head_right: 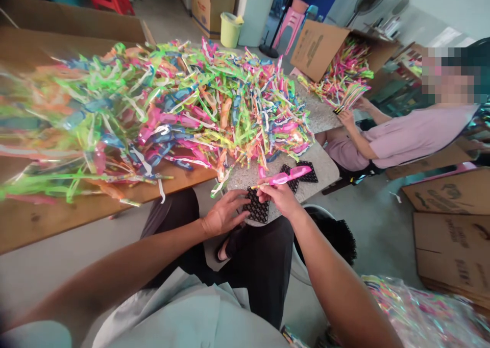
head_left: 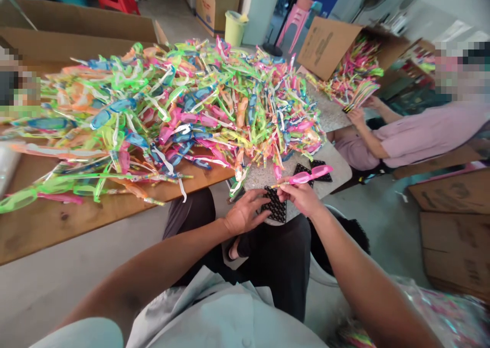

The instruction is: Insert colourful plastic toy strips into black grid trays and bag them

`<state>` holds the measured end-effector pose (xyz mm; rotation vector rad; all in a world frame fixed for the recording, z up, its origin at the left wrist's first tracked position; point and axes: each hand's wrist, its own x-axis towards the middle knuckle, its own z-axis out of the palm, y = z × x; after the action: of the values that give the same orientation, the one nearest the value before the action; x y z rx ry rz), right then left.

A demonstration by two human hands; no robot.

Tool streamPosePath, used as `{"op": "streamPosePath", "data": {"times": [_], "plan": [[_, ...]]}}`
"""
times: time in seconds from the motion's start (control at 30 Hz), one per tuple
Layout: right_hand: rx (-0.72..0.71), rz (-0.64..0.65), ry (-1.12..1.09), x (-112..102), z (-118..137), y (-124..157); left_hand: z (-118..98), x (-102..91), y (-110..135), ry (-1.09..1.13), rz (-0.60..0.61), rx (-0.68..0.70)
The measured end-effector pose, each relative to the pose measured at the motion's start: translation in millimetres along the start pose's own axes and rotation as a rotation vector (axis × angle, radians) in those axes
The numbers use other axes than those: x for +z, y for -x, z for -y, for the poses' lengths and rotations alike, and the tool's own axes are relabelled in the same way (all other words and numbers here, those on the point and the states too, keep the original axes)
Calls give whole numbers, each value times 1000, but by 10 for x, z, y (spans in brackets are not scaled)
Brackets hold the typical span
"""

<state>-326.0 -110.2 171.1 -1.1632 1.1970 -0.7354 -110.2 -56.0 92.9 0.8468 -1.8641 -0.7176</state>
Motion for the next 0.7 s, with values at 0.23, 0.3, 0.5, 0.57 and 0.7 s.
{"op": "streamPosePath", "data": {"times": [0.23, 0.3, 0.5, 0.57, 0.7], "plan": [[-22, 89, -26, 133, 93, 240, -203, -46, -176, 361, -124, -399], [-44, 106, 27, 146, 84, 272, -239, -57, -180, 375, -127, -394], [-96, 92, 78, 179, -37, 357, -232, -65, -112, 367, -127, -358], [-105, 56, 40, 215, -93, 390, -210, -61, -106, 366, -131, -346], [-118, 2, 2, 289, -178, 443, -151, -27, -124, 337, -118, -309]]}}
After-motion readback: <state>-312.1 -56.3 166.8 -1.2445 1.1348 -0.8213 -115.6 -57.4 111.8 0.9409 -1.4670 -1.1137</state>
